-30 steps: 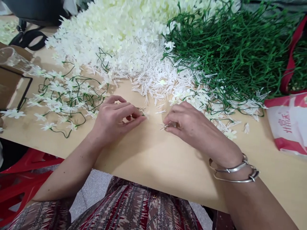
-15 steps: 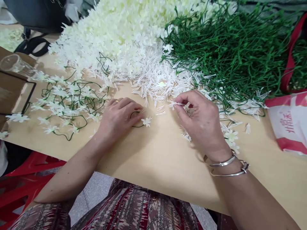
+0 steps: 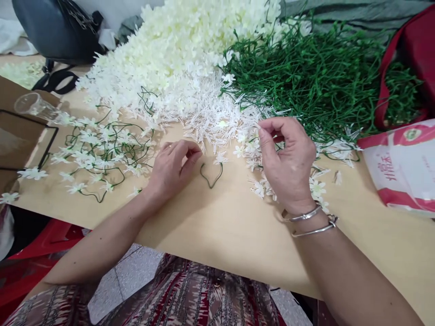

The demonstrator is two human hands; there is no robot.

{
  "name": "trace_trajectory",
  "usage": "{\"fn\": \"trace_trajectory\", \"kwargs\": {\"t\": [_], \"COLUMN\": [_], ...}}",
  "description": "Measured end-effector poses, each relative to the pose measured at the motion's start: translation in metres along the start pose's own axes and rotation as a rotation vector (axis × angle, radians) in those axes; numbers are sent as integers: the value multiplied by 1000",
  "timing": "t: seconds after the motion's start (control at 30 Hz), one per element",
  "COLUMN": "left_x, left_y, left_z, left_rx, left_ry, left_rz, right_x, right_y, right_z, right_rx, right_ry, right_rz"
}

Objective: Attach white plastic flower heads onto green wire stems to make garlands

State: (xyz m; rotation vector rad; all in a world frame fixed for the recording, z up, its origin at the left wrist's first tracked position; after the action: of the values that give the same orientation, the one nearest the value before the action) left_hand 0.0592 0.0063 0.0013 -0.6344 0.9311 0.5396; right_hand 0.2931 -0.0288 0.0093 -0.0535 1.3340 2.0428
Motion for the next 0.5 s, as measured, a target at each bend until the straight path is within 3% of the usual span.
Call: {"fn": "trace_trajectory", "kwargs": {"t": [0.17,0.37,0.5], "left_x": [8,42,53], "left_y": [-6,-38,-45], "left_z": [26,62,69], "left_rx": [38,194,191], "left_ry": [88,292,343], "left_rz": [36,104,107], "right_x": [2,4,3], "right_y": [-6,-5,-7], "right_z": [-1,-1,1], "right_rx": [-52,-128,-141], "right_ry": [-49,-72,-53], "right_rz": [19,8,17]}}
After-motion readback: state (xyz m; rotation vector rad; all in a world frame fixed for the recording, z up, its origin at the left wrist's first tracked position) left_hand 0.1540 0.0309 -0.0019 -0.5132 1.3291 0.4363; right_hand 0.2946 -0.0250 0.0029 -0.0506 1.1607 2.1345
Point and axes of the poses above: each hand's wrist, its own z-axis towards the middle knuckle, its own x-axis out of the palm, y = z × x, the point moved 6 cm from there along z, towards the middle knuckle, and after that the axes turned 3 degrees about z, right-handed, at the moved point
